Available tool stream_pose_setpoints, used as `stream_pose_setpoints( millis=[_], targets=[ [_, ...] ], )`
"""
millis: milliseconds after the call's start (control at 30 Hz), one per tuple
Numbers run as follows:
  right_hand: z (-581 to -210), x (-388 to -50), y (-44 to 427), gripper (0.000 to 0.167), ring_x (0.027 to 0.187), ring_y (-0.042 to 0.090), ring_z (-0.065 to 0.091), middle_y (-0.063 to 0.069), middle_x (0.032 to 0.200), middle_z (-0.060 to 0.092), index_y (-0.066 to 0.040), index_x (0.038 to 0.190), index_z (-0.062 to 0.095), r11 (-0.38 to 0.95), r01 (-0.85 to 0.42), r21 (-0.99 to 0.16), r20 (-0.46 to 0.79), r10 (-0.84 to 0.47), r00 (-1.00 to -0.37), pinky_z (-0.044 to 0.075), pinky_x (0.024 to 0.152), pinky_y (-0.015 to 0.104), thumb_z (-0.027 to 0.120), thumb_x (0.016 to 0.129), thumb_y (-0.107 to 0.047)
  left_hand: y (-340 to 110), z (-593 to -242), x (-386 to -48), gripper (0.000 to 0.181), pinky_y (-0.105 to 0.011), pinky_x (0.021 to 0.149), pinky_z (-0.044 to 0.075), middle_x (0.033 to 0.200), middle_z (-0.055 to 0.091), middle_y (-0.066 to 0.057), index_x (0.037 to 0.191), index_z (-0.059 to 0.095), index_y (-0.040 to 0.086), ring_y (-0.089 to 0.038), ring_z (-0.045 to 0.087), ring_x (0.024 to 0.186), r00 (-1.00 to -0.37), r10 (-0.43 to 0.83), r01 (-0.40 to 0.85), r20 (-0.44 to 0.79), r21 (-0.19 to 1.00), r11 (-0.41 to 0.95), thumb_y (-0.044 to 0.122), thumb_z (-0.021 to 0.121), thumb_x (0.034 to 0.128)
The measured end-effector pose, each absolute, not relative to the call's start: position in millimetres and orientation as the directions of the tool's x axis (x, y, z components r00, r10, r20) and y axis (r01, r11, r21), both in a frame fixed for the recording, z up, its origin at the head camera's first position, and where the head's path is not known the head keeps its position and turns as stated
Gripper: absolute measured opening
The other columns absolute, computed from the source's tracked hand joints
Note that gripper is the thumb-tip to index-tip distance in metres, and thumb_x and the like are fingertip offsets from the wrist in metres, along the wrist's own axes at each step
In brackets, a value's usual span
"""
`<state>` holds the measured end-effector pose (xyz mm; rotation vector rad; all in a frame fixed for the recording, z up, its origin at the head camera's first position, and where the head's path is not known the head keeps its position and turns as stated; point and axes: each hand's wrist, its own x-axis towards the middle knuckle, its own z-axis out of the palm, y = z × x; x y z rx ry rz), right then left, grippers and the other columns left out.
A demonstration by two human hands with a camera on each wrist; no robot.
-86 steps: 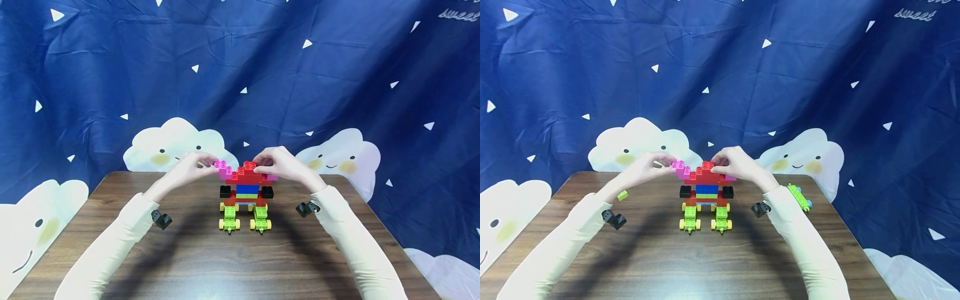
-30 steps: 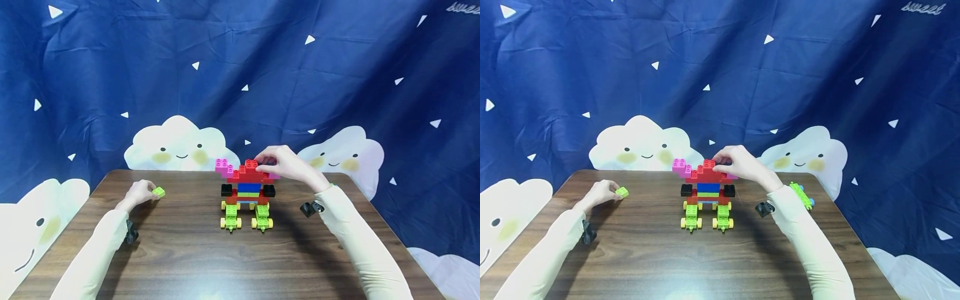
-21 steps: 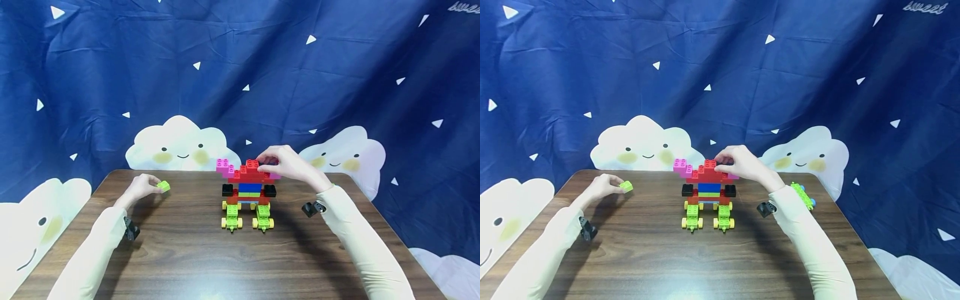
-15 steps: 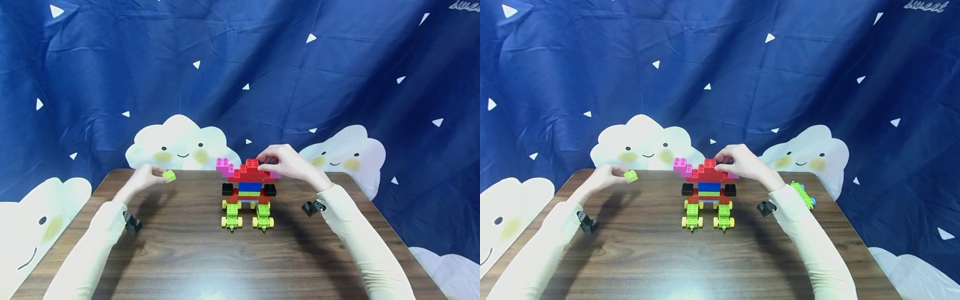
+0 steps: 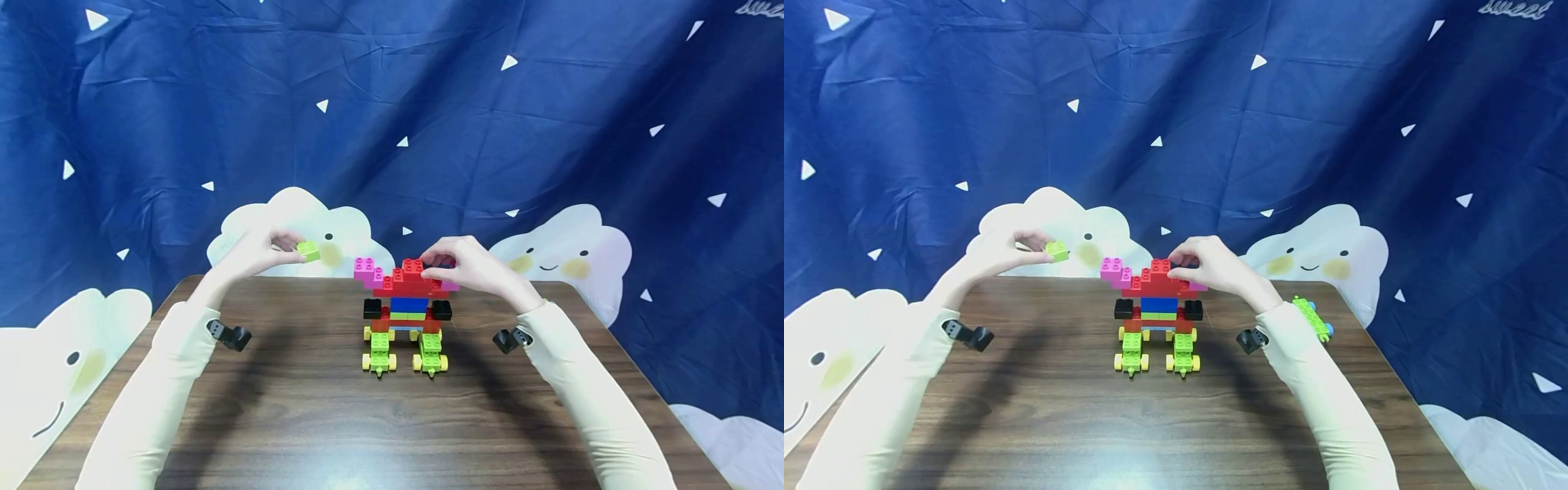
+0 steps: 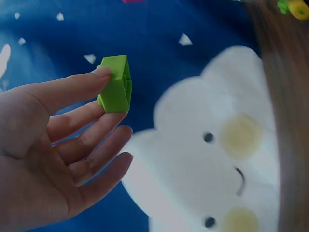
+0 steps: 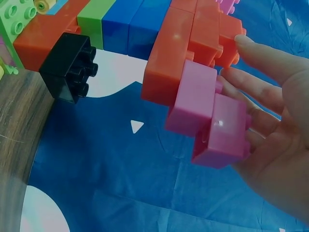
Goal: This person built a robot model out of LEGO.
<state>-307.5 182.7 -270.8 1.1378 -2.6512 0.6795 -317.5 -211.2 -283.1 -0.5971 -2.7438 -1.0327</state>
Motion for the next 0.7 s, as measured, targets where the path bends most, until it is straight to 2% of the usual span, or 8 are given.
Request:
stream_pose_setpoints(
  millis=[233, 400, 700],
  targets=[
    [-272.8, -306.8, 183.2, 0.028, 0.086, 0.022, 0.063, 0.006, 0.101, 0.075, -0.009, 0.11, 0.074, 0.601, -0.719, -0.349, 0.335, -0.636, -0.695, 0.055, 0.075, 0.04, 0.077, 0.087, -0.023, -184.5, -257.8, -309.4, 0.041, -0.045, 0.096, 0.054, 0.112, 0.073, -0.015, 0.119, 0.07, 0.006, -0.028, 0.066, 0.105, -0.883, 0.374, 0.467, 0.285, 0.618, 0.632, 0.025, 0.079, 0.0839],
    [-272.7, -307.0, 184.2, 0.028, 0.088, 0.022, 0.066, 0.008, 0.102, 0.075, -0.008, 0.11, 0.074, 0.6, -0.724, -0.341, 0.339, -0.64, -0.69, 0.056, 0.076, 0.043, 0.077, 0.086, -0.023, -161.8, -246.0, -306.1, 0.041, -0.043, 0.094, 0.055, 0.112, 0.074, -0.01, 0.12, 0.07, 0.011, -0.024, 0.067, 0.104, -0.864, 0.427, 0.495, 0.266, 0.602, 0.626, 0.031, 0.076, 0.0859],
    [-272.6, -308.1, 185.5, 0.029, 0.093, 0.02, 0.068, 0.01, 0.104, 0.075, -0.008, 0.109, 0.074, 0.608, -0.728, -0.317, 0.343, -0.642, -0.686, 0.056, 0.075, 0.038, 0.077, 0.086, -0.025, -112.2, -243.5, -306.7, 0.04, -0.043, 0.095, 0.056, 0.116, 0.072, -0.01, 0.12, 0.069, 0.008, -0.025, 0.068, 0.103, -0.802, 0.534, 0.574, 0.267, 0.589, 0.569, 0.025, 0.077, 0.0855]
  ],
)
